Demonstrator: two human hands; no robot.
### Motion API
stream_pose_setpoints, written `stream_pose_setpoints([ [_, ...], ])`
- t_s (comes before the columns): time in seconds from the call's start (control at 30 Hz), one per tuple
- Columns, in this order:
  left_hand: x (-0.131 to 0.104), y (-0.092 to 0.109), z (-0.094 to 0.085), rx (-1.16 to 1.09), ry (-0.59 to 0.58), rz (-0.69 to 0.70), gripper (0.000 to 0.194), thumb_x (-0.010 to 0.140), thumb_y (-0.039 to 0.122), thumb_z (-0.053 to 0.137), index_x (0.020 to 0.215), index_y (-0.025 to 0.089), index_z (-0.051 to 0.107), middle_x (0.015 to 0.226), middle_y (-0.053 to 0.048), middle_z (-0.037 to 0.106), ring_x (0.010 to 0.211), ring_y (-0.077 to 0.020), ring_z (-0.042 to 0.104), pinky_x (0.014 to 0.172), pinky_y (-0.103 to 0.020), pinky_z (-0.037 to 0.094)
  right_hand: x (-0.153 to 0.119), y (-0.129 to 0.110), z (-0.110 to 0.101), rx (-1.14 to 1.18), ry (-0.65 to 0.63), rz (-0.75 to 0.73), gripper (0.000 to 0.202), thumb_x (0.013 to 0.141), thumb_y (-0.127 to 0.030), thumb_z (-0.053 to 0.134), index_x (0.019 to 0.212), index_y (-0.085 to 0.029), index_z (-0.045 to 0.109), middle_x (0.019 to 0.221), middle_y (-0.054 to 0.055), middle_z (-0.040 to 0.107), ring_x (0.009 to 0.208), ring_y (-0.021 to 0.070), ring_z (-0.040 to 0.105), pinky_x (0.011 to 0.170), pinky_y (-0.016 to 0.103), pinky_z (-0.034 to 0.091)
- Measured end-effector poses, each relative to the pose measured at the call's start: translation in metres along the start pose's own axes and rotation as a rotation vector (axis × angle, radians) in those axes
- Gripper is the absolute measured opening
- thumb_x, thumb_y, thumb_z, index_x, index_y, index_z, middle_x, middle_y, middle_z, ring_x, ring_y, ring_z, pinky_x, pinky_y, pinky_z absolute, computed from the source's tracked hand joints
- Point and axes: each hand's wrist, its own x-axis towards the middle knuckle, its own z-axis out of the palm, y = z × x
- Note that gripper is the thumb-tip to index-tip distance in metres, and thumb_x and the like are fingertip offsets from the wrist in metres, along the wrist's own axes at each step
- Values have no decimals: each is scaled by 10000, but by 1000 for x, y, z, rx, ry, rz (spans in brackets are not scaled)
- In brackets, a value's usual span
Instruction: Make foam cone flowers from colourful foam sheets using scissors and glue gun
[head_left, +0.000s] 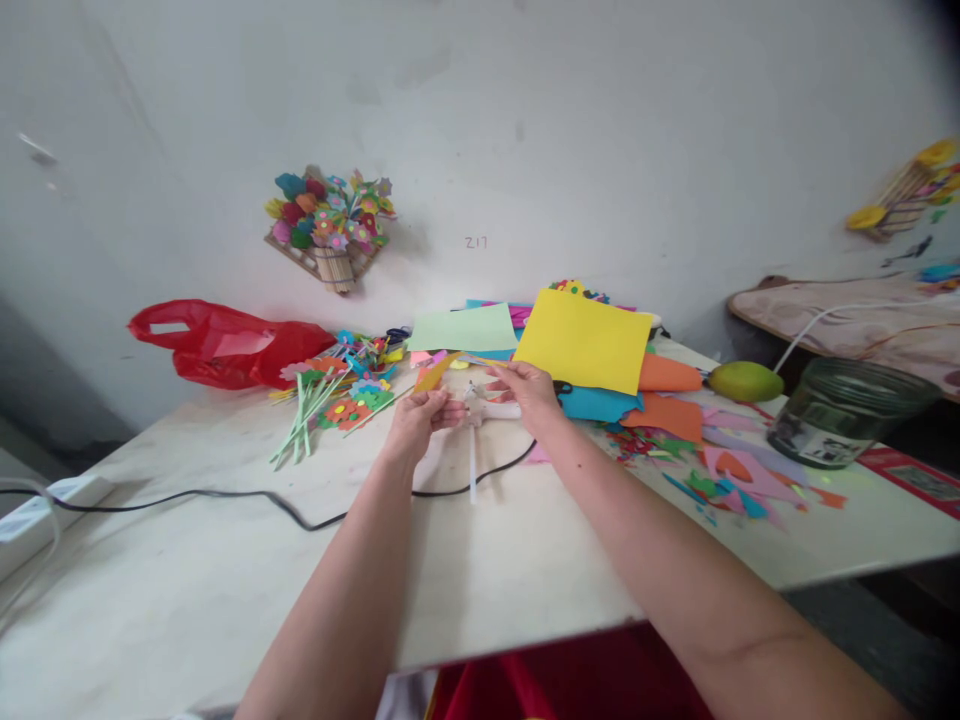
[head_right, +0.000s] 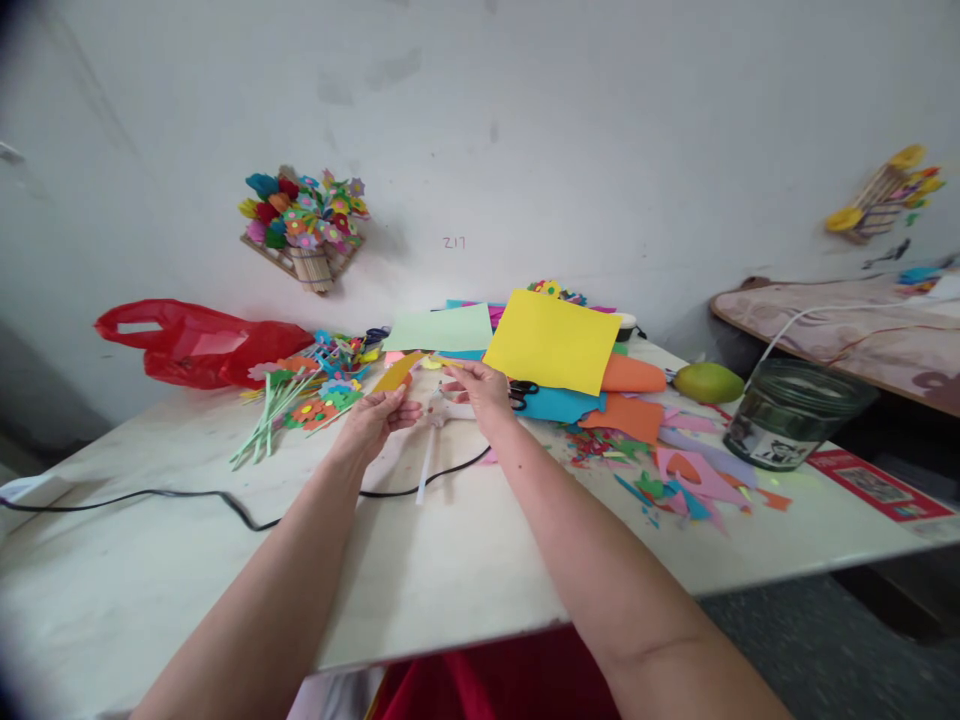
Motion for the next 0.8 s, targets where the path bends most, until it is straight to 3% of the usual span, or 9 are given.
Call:
stream_pose_setpoints([
  [0.13,-4,2,6,-18,-64,40,253,706,335,734,808,121,647,800,-113,726,656,-178,693,653,-285,548,-1,6,4,-95,-72,-81,227,622,-359,745,734,-170,689,808,39,720,600,144,672,419,193,452],
  [0.27,-5,4,7,-80,-97,82,404,684,430,731,948,132,655,947,-145,723,769,-227,706,739,-339,541,-1,10,4,-188,-121,-171,179,641,-347,722,706,-181,701,718,26,701,624,161,677,448,207,474],
  [0.43,-2,7,7,-107,-8,-79,580,744,686,499,772,124,638,822,-171,718,707,-255,701,682,-367,538,-2,11,2,-264,-194,-263,133,639,-333,717,683,-207,719,676,16,698,637,160,659,490,231,502],
  [0.53,-1,6,7,-129,73,-68,465,768,588,544,793,131,619,787,-140,716,682,-229,697,687,-355,537,-4,9,2,-287,-224,-300,125,613,-323,738,663,-210,723,667,14,698,607,145,641,493,229,502],
  [0.63,-1,4,6,-130,111,81,319,745,445,635,825,137,614,766,-95,711,694,-204,696,713,-337,533,-7,5,3,-269,-259,-238,134,597,-317,746,661,-202,719,621,9,684,538,136,632,440,214,470],
  [0.8,1,1,8,-89,193,232,351,682,464,693,776,134,618,725,-67,687,649,-184,679,687,-319,535,-11,4,8,-222,-268,-143,170,584,-307,757,698,-189,711,608,6,679,482,132,623,419,216,461],
])
